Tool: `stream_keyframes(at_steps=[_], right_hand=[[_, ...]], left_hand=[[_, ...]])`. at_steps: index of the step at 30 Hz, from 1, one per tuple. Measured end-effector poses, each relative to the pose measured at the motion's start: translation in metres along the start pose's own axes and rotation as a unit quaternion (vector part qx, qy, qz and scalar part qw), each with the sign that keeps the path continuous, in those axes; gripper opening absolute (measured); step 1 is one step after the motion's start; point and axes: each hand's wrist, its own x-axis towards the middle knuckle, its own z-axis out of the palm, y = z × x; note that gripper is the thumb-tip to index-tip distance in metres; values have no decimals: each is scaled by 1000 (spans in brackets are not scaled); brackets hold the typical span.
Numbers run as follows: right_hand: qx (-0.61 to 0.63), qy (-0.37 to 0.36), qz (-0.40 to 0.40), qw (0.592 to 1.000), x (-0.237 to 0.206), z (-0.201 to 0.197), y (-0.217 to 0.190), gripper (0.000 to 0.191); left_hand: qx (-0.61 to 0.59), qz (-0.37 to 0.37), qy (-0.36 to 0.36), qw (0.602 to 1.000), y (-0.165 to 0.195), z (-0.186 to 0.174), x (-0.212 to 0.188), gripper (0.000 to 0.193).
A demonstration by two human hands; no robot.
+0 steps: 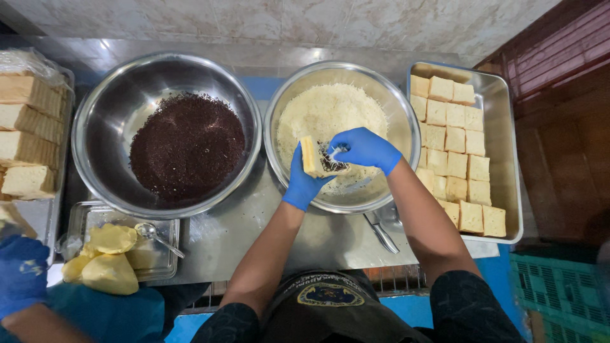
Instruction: The person takes slices of bread, spoons a yellow filling onto one slice, sprinkles chocolate topping over the filling from a large metal bowl, presses a second bread slice on top, and places the finished sandwich onto a tray with other prepared sandwiches. A coworker in blue hands over bread slices and holds filling at the side of the stainless steel worktable.
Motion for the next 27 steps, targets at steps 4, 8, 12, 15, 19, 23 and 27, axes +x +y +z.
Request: stream_keyframes(at_steps=[4, 8, 12, 15, 19, 23, 27], right_hand=[[-3, 6, -2, 1000, 1, 3, 0, 26], [-31, 32, -15, 999, 7, 7, 3, 26], [21, 16, 9, 1000, 4, 6, 7, 29], [22, 24, -10, 999, -4, 3, 8, 28], [38, 27, 54, 997, -12, -6, 4, 29], [1, 73, 56, 996, -13, -15, -1, 25], [34, 66, 91, 993, -14, -20, -1, 26]], left_hand=[[-4, 10, -1, 1000, 0, 0, -1, 68], [10, 7, 23, 1000, -1, 0, 0, 67], [-4, 5, -8, 1000, 0, -1, -1, 68], [17, 17, 32, 999, 2, -2, -3, 67], [13, 17, -2, 1000, 3, -1, -7, 69], [4, 6, -7, 1000, 1, 0, -6, 68], [3, 6, -19, 1000, 1, -2, -5, 67]])
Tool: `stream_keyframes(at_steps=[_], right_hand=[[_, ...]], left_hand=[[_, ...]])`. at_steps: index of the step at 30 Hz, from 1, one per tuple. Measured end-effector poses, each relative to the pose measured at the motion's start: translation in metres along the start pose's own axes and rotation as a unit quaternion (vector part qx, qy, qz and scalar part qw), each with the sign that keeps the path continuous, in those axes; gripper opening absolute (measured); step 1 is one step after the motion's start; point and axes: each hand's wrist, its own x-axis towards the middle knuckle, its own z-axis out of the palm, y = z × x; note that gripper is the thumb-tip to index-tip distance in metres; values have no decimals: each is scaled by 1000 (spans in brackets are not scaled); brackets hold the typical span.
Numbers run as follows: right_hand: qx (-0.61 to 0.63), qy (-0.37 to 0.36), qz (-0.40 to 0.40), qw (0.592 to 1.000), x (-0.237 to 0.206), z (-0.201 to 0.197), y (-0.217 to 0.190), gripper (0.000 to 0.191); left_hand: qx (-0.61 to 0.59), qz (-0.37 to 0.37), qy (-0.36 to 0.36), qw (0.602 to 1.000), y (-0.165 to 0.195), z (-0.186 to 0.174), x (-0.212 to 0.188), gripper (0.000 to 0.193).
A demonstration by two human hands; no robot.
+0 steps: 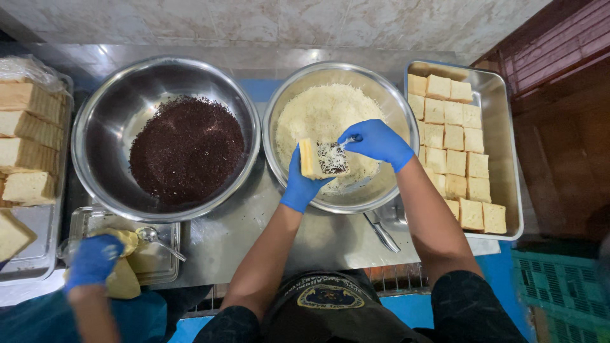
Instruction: The person takes slices of bread, spoons a yellow filling onto one slice, sprinkles chocolate topping over the filling from a large metal bowl, presses a second bread slice on top, and places the finished sandwich onto a tray with other prepared sandwiches. A coworker in blue hands over bread slices and holds filling at the side of the stainless steel worktable.
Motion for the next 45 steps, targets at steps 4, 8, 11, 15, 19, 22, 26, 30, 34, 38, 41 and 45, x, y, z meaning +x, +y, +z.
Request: stream_keyframes(at_steps=[4, 8, 11, 15, 19, 22, 26, 30, 34, 38, 41, 45], right_hand=[[25, 24, -10, 999, -1, 4, 4, 25], [-23, 31, -31, 999, -1, 6, 5, 25], [18, 16, 13, 1000, -5, 4, 5, 27], [-10, -2, -44, 999, -13, 9, 4, 28], [-51, -3, -76, 996, -16, 24, 5, 25], [-50, -2, -82, 995, -14, 29, 6, 24], [-22, -4, -39, 999, -13, 30, 3, 24], [12, -26, -54, 998, -13, 34, -3, 23], [42, -18, -44, 998, -17, 31, 3, 23], [170, -14, 14, 985, -31, 17, 31, 27], [-10, 45, -64, 997, -38, 20, 53, 36], [200, 85, 88, 972, -31, 63, 58, 44]], left_hand=[[-9, -15, -5, 1000, 1, -3, 0, 66], [-6, -15, -22, 1000, 0, -4, -1, 66], [-11, -13, -32, 999, -1, -4, -1, 67], [-28, -11, -22, 999, -1, -5, 0, 67], [-12, 10, -11, 1000, -2, -6, 2, 69], [-7, 11, 7, 1000, -3, -6, 2, 71], [2, 11, 8, 1000, -4, -6, 1, 71], [-6, 5, 15, 1000, -3, -5, 0, 70], [-1, 1, 33, 999, -1, -5, -1, 70], [-12, 7, 13, 1000, 7, -7, -6, 71], [-11, 14, 15, 1000, 13, -9, -10, 69], [4, 4, 17, 1000, 14, -7, -11, 68]])
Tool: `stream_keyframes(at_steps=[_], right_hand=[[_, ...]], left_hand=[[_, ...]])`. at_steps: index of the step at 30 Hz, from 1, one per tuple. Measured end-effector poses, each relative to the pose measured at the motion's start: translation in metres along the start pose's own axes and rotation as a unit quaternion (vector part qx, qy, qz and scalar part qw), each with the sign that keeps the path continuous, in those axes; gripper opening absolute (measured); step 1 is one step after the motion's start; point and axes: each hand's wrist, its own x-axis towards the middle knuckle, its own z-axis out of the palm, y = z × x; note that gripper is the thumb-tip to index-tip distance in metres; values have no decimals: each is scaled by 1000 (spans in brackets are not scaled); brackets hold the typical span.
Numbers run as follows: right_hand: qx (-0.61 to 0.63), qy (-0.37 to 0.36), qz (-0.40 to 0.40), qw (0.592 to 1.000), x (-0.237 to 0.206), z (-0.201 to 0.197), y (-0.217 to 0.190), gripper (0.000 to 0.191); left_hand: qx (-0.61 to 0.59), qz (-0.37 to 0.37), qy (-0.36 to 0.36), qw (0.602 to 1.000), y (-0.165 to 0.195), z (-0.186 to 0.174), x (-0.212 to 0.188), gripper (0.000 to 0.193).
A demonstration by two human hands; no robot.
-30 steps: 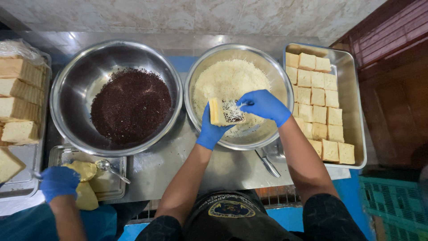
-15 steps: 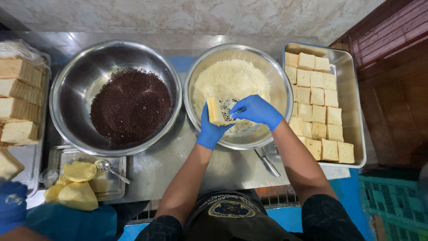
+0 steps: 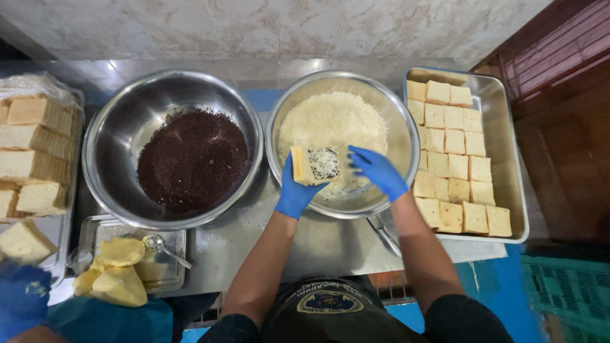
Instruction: The person takes slices of bread, spoons a yellow filling onto one slice, sprinkles chocolate topping over the filling from a large metal bowl, presses a second bread slice on top, and places the finished sandwich onto a tray with other prepared sandwiches. A coworker in blue hands over bread slices and holds filling at the side of the stainless steel worktable.
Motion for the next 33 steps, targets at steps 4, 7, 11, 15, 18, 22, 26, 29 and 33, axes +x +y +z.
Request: stream_keyframes(at_steps=[4, 7, 11, 15, 18, 22, 26, 29, 33], right_hand=[[382, -13, 99, 919, -6, 43, 12, 52], [405, -2, 78, 911, -12, 49, 22, 51], [388, 43, 99, 915, -16, 43, 38, 51], [453, 63, 82, 885, -32, 28, 56, 52], [353, 84, 86, 928, -53, -1, 74, 52], [377, 101, 28, 920, -63, -63, 110, 57], [426, 121, 104, 890, -87, -152, 170, 66], [408, 143, 122, 893, -109, -222, 212, 76], [313, 113, 172, 927, -109, -276, 253, 79]], left_hand=[[173, 96, -64, 978, -12, 4, -1, 72], [400, 210, -38, 891, -21, 10, 0, 86], [298, 43, 115, 947, -32, 23, 17, 60], [393, 68, 133, 907, -63, 33, 37, 54], [403, 117, 69, 905, -100, 42, 49, 56], [394, 66, 42, 916, -156, 71, 64, 69], [435, -15, 51, 899, -194, 106, 74, 78], [431, -13, 36, 901, -204, 117, 77, 78], [430, -1, 58, 901, -200, 110, 75, 77]])
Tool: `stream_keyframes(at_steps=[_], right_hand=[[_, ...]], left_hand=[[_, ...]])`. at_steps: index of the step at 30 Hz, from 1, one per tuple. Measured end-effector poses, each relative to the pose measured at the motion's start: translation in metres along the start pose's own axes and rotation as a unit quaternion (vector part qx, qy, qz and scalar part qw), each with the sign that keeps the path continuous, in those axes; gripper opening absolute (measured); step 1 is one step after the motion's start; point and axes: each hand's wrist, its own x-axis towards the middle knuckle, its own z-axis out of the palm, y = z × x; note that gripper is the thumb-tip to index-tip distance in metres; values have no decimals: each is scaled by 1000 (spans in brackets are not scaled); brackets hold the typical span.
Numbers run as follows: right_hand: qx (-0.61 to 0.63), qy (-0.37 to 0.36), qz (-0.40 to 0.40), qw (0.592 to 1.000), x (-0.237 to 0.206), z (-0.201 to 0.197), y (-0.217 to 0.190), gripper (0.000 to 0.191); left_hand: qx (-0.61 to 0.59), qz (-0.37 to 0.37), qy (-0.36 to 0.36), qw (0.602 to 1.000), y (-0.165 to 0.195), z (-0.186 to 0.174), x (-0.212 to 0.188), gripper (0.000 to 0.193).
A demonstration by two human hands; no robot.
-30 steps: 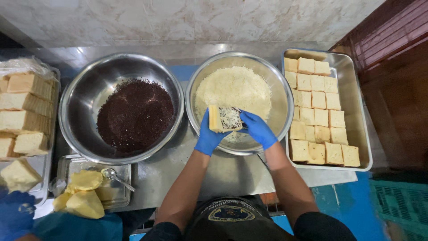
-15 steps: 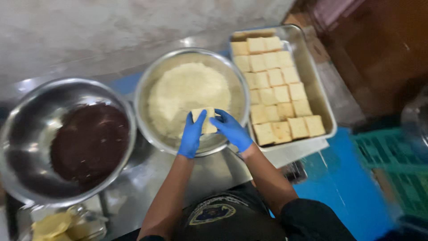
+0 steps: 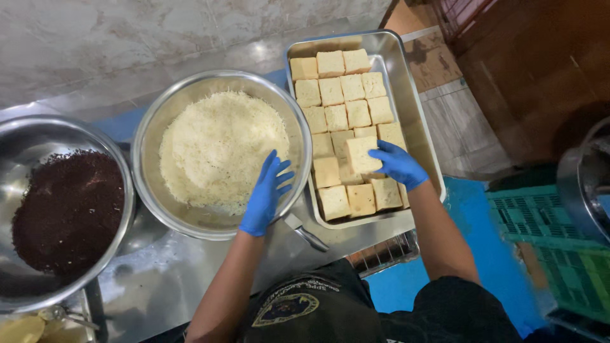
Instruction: The person takes slices of bread, spoons a yellow filling onto one slice, sprinkles chocolate topping over the filling from a large metal bowl, presses a second bread slice on top, and places the finished sandwich onto a tray with other prepared sandwiches. A coworker in blue hands over bread slices and holds filling at the side of the stainless steel worktable.
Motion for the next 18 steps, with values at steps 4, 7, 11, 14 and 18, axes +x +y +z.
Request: stream_keyframes(at_steps=[4, 7, 11, 14, 18], right_hand=[[-110, -24, 56, 992, 25, -2, 7, 76], [-95, -59, 102, 989, 30, 4, 13, 69], [-74, -142, 120, 980, 23, 7, 6, 57], [-173, -101, 145, 969, 24, 8, 5, 44], [-244, -112, 30, 963, 26, 13, 18, 37]], left_hand=[[-18, 3, 52, 998, -6, -14, -4, 75], [-19, 9, 67, 998, -8, -23, -8, 74], [-35, 27, 72, 996, -14, -37, -11, 73], [-56, 36, 77, 995, -20, -54, -11, 71], [-102, 61, 85, 989, -30, -89, -16, 69]])
